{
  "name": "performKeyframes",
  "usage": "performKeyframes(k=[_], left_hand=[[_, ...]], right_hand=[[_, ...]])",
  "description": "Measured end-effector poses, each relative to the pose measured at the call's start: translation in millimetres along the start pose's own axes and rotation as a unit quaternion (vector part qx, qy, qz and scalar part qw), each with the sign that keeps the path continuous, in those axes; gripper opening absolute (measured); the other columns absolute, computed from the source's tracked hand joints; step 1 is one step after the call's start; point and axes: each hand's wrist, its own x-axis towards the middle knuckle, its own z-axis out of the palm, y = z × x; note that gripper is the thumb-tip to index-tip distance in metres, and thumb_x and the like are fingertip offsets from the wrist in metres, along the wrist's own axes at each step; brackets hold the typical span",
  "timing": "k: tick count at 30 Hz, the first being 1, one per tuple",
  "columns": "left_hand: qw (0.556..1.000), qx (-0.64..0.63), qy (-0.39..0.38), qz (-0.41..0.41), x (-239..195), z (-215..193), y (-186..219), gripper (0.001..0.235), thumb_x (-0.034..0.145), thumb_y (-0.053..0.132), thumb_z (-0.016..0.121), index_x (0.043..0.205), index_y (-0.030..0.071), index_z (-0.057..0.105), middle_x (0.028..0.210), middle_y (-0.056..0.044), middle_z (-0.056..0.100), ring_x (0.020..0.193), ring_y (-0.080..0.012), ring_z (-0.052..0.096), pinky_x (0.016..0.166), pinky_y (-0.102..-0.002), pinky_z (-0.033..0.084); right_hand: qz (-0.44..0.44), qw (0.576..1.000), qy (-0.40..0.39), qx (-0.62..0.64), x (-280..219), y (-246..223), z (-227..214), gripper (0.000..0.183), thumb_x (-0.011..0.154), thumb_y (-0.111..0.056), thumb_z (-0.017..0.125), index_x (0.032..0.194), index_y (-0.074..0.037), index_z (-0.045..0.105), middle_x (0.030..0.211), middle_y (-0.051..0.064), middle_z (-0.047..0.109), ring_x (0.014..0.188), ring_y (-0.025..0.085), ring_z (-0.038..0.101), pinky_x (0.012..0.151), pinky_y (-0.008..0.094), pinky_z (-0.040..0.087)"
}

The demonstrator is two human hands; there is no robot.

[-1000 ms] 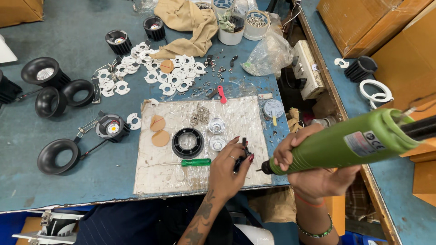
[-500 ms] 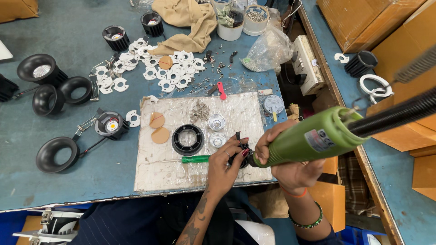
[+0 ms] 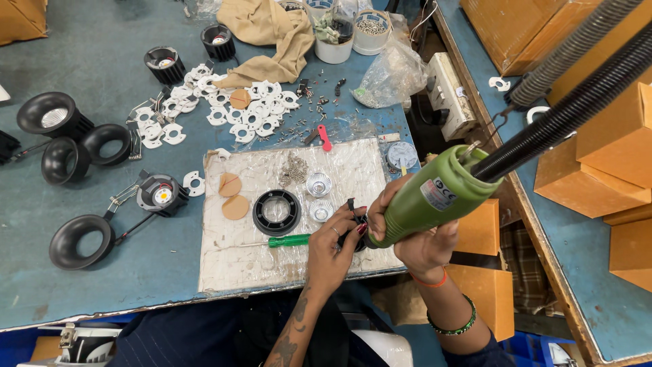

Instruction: The person assembles recessed LED light fixtures at a workbench. They use a green electric screwdriver to fasten screws into black heat sinks, attach LED modules, and fit black plastic rings. Completed units are placed into white square housing frames.

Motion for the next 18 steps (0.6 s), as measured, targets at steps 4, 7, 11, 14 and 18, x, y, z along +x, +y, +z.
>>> performKeyframes(k=[4, 7, 11, 14, 18], left_hand=[[1.0, 0.004, 0.002, -0.009, -1.4, 0.8, -4.2, 0.007, 0.09, 0.002, 0.068, 0.092, -0.004, 0.071, 0.118, -0.017, 0.075, 0.132, -0.0355, 0.065, 0.1, -0.04, 0.054], [1.0, 0.013, 0.007, -0.011, -2.5, 2.0, -8.8, 0.008, 0.089, 0.002, 0.069, 0.094, -0.004, 0.071, 0.117, -0.019, 0.074, 0.131, -0.0364, 0.064, 0.1, -0.04, 0.054], [1.0, 0.023, 0.008, 0.003, -3.9, 2.4, -13.6, 0.008, 0.089, 0.003, 0.07, 0.093, -0.004, 0.071, 0.116, -0.02, 0.074, 0.13, -0.0367, 0.065, 0.1, -0.04, 0.054], [1.0, 0.022, 0.012, -0.002, -4.8, 2.8, -14.8, 0.009, 0.09, 0.004, 0.07, 0.094, -0.004, 0.072, 0.116, -0.019, 0.075, 0.128, -0.0351, 0.067, 0.097, -0.039, 0.055], [1.0, 0.012, 0.017, -0.011, -4.9, 3.4, -16.0, 0.01, 0.09, 0.004, 0.069, 0.094, -0.004, 0.072, 0.115, -0.019, 0.074, 0.124, -0.034, 0.069, 0.092, -0.038, 0.056]], right_hand=[[0.011, 1.0, -0.022, 0.01, -0.7, 4.9, -2.8, 0.09, 0.09, -0.082, 0.056, 0.108, 0.006, 0.052, 0.075, 0.016, 0.058, 0.059, 0.02, 0.057, 0.06, 0.036, 0.052], [0.009, 0.999, -0.034, 0.021, -0.2, 9.6, -5.2, 0.091, 0.09, -0.083, 0.056, 0.109, 0.005, 0.053, 0.077, 0.015, 0.058, 0.06, 0.019, 0.057, 0.065, 0.038, 0.054], [0.022, 0.999, -0.022, 0.019, -3.4, 11.5, -5.4, 0.092, 0.088, -0.084, 0.056, 0.109, 0.005, 0.052, 0.079, 0.016, 0.058, 0.063, 0.019, 0.056, 0.058, 0.033, 0.049], [0.017, 1.0, -0.02, 0.008, -5.5, 12.5, -3.6, 0.092, 0.087, -0.084, 0.057, 0.107, 0.006, 0.053, 0.079, 0.015, 0.059, 0.062, 0.019, 0.056, 0.058, 0.032, 0.049], [0.048, 0.998, -0.02, 0.046, -14.6, 14.7, -1.7, 0.091, 0.083, -0.081, 0.066, 0.11, 0.005, 0.053, 0.084, 0.015, 0.059, 0.068, 0.02, 0.058, 0.062, 0.034, 0.05]])
